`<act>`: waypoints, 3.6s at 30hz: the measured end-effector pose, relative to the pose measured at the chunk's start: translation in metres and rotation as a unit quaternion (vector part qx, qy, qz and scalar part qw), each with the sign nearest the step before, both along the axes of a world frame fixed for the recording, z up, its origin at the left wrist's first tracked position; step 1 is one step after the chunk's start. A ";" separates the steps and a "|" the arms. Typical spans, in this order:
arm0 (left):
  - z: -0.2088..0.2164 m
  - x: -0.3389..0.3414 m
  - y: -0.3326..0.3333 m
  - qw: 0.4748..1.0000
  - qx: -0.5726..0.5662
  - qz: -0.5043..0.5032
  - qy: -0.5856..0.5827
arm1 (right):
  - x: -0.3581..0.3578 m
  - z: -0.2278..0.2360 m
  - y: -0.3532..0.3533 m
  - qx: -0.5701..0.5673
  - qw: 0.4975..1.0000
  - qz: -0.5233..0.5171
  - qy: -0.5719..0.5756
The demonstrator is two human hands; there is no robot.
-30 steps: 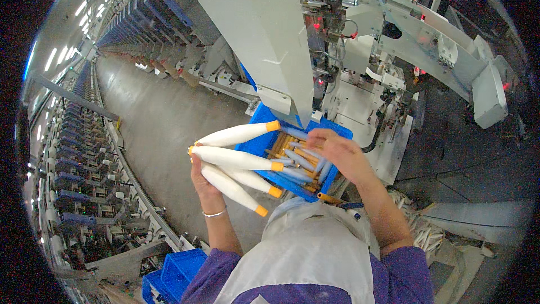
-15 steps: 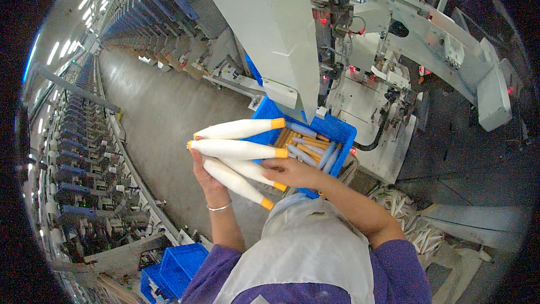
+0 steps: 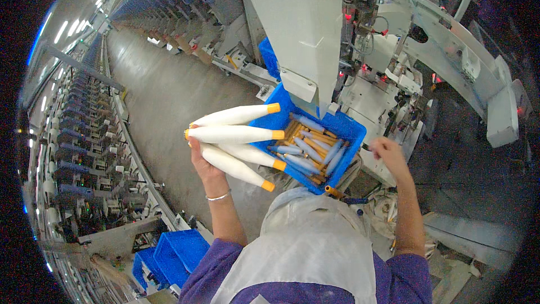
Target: The person walks to a textile machine and repeatedly picks up white spools with yellow or blue ends from blue bins. They inspect the spools and place them back into the bins, occasionally moving between bins. The task involves handling multiple spools and organizing them within the bins.
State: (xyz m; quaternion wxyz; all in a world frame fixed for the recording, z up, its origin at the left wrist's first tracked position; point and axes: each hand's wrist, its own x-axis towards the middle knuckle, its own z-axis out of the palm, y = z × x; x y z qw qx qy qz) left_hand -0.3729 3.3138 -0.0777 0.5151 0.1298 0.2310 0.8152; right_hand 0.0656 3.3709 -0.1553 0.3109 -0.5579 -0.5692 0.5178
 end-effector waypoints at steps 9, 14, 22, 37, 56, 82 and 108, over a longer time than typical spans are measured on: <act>-0.002 0.026 0.011 0.998 0.045 -0.049 0.002 | -0.219 0.038 -0.042 -0.202 0.800 0.428 0.369; -0.001 0.021 0.003 0.999 0.051 0.008 0.009 | -0.207 0.045 -0.047 -0.401 0.754 0.367 0.369; 0.007 -0.008 -0.005 0.991 0.035 0.121 0.053 | -0.084 0.005 -0.029 -0.305 0.942 0.028 0.133; 0.035 0.052 -0.017 0.981 -0.051 0.104 0.155 | -0.267 0.082 -0.073 0.381 0.880 0.208 -0.193; 0.046 0.007 -0.019 0.988 0.011 0.145 0.052 | -0.083 0.060 -0.025 0.103 0.990 0.093 0.019; 0.028 0.004 -0.001 0.990 0.022 0.133 0.034 | 0.005 -0.004 -0.026 -0.093 0.994 0.052 0.035; -0.001 0.136 0.012 0.949 0.029 -0.279 0.141 | -0.066 0.077 0.004 -0.211 0.838 0.502 0.039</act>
